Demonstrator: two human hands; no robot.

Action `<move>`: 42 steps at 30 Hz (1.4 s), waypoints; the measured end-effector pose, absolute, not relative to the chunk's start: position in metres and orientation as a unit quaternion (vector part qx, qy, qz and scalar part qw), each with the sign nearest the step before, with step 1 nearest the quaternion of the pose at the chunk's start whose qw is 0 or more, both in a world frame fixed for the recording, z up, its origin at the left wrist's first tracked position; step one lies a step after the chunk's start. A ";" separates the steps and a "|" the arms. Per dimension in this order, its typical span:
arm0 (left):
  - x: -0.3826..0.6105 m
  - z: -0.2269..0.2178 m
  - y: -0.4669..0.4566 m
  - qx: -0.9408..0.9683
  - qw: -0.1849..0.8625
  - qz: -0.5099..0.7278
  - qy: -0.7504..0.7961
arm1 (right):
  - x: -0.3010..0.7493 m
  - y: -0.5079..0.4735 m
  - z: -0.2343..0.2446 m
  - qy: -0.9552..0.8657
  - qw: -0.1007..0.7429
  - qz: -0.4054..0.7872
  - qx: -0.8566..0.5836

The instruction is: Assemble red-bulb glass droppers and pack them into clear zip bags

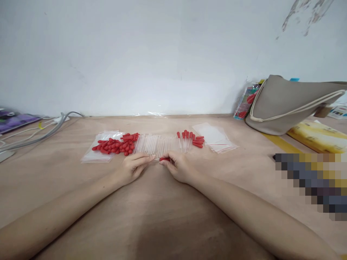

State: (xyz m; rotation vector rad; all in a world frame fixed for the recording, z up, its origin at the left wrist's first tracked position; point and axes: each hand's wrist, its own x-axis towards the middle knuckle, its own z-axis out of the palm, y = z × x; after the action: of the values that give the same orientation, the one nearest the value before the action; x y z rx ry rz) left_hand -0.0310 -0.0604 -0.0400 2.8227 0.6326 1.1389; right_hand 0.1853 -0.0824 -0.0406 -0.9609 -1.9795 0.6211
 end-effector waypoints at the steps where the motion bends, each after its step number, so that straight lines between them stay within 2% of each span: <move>1: -0.031 -0.040 -0.061 0.908 0.011 0.366 0.203 | 0.185 -0.083 -0.041 -0.791 0.419 0.235 -0.378; 7: -0.034 -0.041 -0.063 0.917 -0.015 0.344 0.200 | 0.187 -0.086 -0.038 -0.822 0.410 0.200 -0.340; 20: -0.035 -0.045 -0.061 0.923 -0.043 0.317 0.212 | 0.186 -0.077 -0.040 -0.879 0.370 0.036 -0.299; 31: -0.028 -0.041 -0.063 0.919 -0.058 0.322 0.218 | 0.183 -0.074 -0.038 -0.892 0.319 0.040 -0.319; 35: -0.025 -0.040 -0.065 0.913 -0.042 0.332 0.235 | 0.183 -0.071 -0.037 -0.875 0.345 0.107 -0.323; 40: -0.021 -0.039 -0.069 0.893 -0.015 0.370 0.257 | 0.178 -0.068 -0.028 -0.736 0.479 0.318 -0.358; 42: -0.021 -0.037 -0.070 0.885 0.000 0.377 0.275 | 0.177 -0.062 -0.021 -0.689 0.506 0.373 -0.359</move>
State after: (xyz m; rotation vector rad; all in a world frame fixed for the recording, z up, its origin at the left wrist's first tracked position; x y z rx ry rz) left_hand -0.0212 -0.0705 -0.0366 2.7789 0.8640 1.1836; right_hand 0.1773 -0.0616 -0.0207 -0.8667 -1.6627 0.8999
